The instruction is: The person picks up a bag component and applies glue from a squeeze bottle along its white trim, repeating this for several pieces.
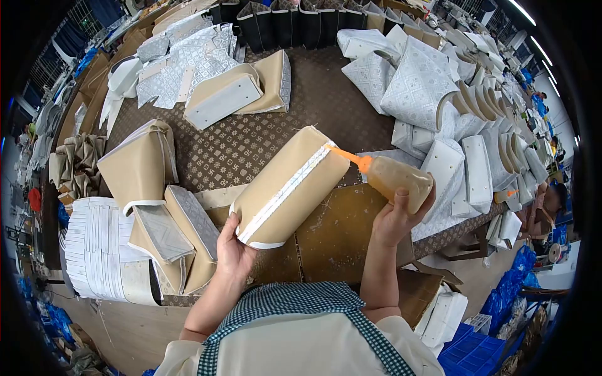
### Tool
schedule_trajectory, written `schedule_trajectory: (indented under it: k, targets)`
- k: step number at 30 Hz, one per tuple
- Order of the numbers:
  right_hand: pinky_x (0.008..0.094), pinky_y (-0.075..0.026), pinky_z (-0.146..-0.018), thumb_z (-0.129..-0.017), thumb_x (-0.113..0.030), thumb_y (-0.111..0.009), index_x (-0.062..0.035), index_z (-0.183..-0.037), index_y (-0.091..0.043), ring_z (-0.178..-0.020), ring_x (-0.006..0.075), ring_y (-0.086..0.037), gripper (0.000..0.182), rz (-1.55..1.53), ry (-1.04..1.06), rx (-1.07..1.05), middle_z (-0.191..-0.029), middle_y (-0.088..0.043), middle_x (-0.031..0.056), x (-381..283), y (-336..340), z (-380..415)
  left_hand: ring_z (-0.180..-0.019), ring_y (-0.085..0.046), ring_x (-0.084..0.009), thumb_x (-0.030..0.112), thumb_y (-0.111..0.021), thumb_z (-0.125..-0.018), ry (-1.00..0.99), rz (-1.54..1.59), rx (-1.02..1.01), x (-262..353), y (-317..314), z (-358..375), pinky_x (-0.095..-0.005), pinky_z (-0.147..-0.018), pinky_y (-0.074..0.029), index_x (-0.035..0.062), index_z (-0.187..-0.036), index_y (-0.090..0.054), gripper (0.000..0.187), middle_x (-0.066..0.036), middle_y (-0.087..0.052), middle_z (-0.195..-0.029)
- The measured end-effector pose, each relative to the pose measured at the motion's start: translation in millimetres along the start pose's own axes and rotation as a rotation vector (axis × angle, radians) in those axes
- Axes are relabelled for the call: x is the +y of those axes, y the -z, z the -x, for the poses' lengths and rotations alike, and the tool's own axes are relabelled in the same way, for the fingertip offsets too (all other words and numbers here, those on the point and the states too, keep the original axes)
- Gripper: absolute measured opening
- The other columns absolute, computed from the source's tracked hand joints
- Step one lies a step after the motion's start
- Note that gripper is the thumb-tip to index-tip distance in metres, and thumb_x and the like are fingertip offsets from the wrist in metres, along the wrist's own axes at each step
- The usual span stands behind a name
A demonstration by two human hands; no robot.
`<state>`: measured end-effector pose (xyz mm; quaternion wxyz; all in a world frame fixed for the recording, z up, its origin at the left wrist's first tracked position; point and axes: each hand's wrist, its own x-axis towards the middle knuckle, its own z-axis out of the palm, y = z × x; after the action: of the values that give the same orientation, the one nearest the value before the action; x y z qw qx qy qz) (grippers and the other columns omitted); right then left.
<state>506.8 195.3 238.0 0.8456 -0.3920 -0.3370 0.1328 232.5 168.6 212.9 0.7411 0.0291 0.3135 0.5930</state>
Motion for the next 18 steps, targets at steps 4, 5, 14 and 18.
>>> schedule_trajectory:
  k: [4, 5, 14, 18]
  targets:
    - [0.0396, -0.042, -0.097, -0.077, -0.013, -0.070, -0.0032, -0.130, -0.032, -0.112, 0.0253, -0.047, 0.066, 0.016, -0.007, 0.033, -0.123, -0.044, 0.0117, 0.8, 0.0, 1.3, -0.113, -0.053, -0.0311, 0.027, -0.045, -0.094, 0.013, 0.009, 0.014, -0.8, -5.3, 0.3, -0.0454, -0.098, -0.043, -0.0024, -0.125, -0.045, 0.042, -0.018, -0.053, -0.124]
    - [0.0393, -0.042, -0.097, -0.077, -0.013, -0.070, -0.0033, -0.131, -0.032, -0.112, 0.0252, -0.046, 0.066, 0.028, -0.006, 0.025, -0.123, -0.044, 0.0115, 3.0, 2.3, 1.7, -0.113, -0.053, -0.0312, 0.026, -0.045, -0.094, 0.014, 0.012, 0.018, -1.3, -6.4, 0.4, -0.0454, -0.098, -0.043, -0.0027, -0.125, -0.045, 0.042, -0.018, -0.053, -0.124]
    - [0.0396, -0.039, -0.098, -0.076, -0.020, -0.071, -0.0038, -0.131, -0.031, -0.112, 0.0254, -0.046, 0.070, -0.062, -0.134, -0.136, -0.123, -0.043, 0.0129, -0.7, 8.7, 32.7, -0.112, -0.053, -0.0328, 0.024, -0.043, -0.095, 0.018, 0.104, 0.025, -0.2, -14.6, -2.0, -0.0465, -0.098, -0.042, -0.0052, -0.125, -0.042, 0.042, -0.021, -0.052, -0.124]
    - [0.0418, -0.039, -0.099, -0.076, -0.020, -0.071, -0.0043, -0.131, -0.031, -0.113, 0.0269, -0.045, 0.070, -0.075, -0.129, -0.081, -0.123, -0.044, 0.0154, -5.3, 0.0, 27.5, -0.113, -0.052, -0.0334, 0.025, -0.043, -0.095, 0.007, 0.096, 0.017, 1.2, -14.6, -2.3, -0.0471, -0.098, -0.042, -0.0051, -0.126, -0.041, 0.043, -0.021, -0.050, -0.125]
